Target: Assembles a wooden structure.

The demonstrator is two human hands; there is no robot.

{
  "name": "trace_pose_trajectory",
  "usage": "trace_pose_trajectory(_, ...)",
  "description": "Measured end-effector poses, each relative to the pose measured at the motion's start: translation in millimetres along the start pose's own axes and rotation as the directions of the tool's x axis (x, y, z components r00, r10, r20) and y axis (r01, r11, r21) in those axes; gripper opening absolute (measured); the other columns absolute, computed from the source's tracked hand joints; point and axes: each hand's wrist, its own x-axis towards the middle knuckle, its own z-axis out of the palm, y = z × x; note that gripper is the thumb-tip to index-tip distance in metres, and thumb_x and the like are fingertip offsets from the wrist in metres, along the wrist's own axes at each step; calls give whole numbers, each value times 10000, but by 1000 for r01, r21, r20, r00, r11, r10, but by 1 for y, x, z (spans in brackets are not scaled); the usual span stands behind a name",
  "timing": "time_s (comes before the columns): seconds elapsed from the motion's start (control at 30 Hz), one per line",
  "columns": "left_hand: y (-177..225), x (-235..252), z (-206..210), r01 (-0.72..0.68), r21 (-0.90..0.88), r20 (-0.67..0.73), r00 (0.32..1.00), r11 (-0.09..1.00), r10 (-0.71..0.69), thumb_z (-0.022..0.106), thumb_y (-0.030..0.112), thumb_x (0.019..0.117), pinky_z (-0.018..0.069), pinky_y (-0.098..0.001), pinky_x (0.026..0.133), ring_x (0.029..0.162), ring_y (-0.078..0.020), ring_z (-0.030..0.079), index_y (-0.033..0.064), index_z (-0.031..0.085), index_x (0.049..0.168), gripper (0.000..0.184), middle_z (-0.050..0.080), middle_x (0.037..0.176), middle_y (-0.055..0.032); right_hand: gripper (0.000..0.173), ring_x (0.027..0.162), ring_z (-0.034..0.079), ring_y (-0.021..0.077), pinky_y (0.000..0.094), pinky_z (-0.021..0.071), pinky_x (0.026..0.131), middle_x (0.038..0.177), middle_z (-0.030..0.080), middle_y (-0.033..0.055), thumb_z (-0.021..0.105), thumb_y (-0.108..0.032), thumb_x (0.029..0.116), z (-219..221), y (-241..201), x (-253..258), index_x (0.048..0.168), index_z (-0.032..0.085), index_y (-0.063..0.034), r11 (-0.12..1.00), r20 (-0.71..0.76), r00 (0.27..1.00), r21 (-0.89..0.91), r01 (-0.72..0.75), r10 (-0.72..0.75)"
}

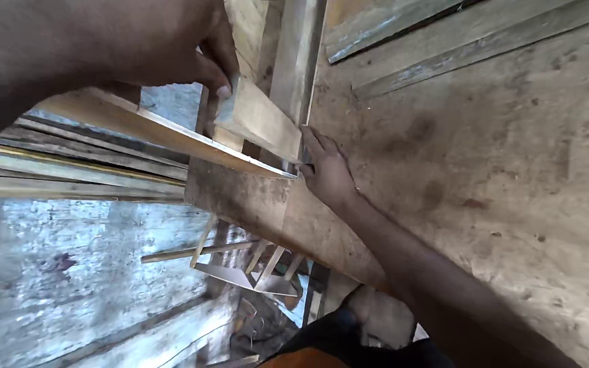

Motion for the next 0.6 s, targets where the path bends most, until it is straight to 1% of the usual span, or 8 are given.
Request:
trace_pose_trajectory(0.1,-6,2,4,-10,-38,2,1000,999,10,715,176,963,540,-456,790,880,-170,699,146,790,1030,105,750,984,-37,798,1419,469,345,506,434,1145,1557,475,141,740,-127,914,1,1,0,1610,355,-192,1000,-13,1000,1,10,-10)
trace_pose_trajectory(0.13,-17,8,7,-57,-33,16,998,998,57,722,208,964,556,-430,778,860,-147,699,165,793,1044,115,751,978,-22,794,1415,469,349,510,433,1144,1549,482,141,743,-132,915,1,1,0,1607,359,-187,1000,-9,1000,3,9,-8)
trace_pose_trajectory(0.17,-36,17,13,-122,-5,30,992,992,122,728,279,960,578,-376,748,825,-89,692,224,798,1049,126,751,950,28,791,1411,472,349,507,438,1141,1540,491,137,749,-136,913,1,1,0,1604,367,-186,1000,-12,1000,2,5,-5)
trace_pose_trajectory(0.2,-50,25,19,-161,-6,39,986,987,161,735,315,951,581,-356,733,807,-60,683,257,794,1051,130,746,931,54,792,1411,473,343,501,440,1143,1534,497,134,751,-138,911,2,1,0,1603,369,-187,1000,-16,1000,2,4,-4)
trace_pose_trajectory(0.33,-63,32,27,-159,-67,31,986,985,161,757,319,928,593,-324,747,810,-24,679,292,790,1021,103,741,921,92,778,1407,483,329,486,445,1143,1520,511,138,747,-140,909,4,3,0,1595,380,-168,1000,-29,999,0,21,-21)
trace_pose_trajectory(0.4,-67,33,30,-197,-83,11,980,977,199,757,320,927,603,-305,735,805,-17,681,296,784,1000,81,735,909,101,775,1404,485,324,488,441,1146,1503,526,130,745,-139,907,4,3,1,1592,385,-172,1000,-24,1000,-3,18,-18)
trace_pose_trajectory(0.47,-73,35,33,-244,-103,-15,970,964,244,756,308,918,588,-307,762,823,-19,675,293,779,990,77,734,916,107,779,1409,480,323,486,440,1147,1515,516,132,742,-145,909,2,2,1,1598,380,-178,1000,-12,1000,-3,7,-7)
trace_pose_trajectory(0.6,-70,34,34,-165,-113,-11,986,980,164,784,282,900,587,-294,715,781,-16,675,305,790,968,72,734,870,106,785,1404,485,326,489,447,1139,1507,520,139,747,-152,911,2,2,0,1600,372,-177,1000,-5,1000,-1,4,-4)
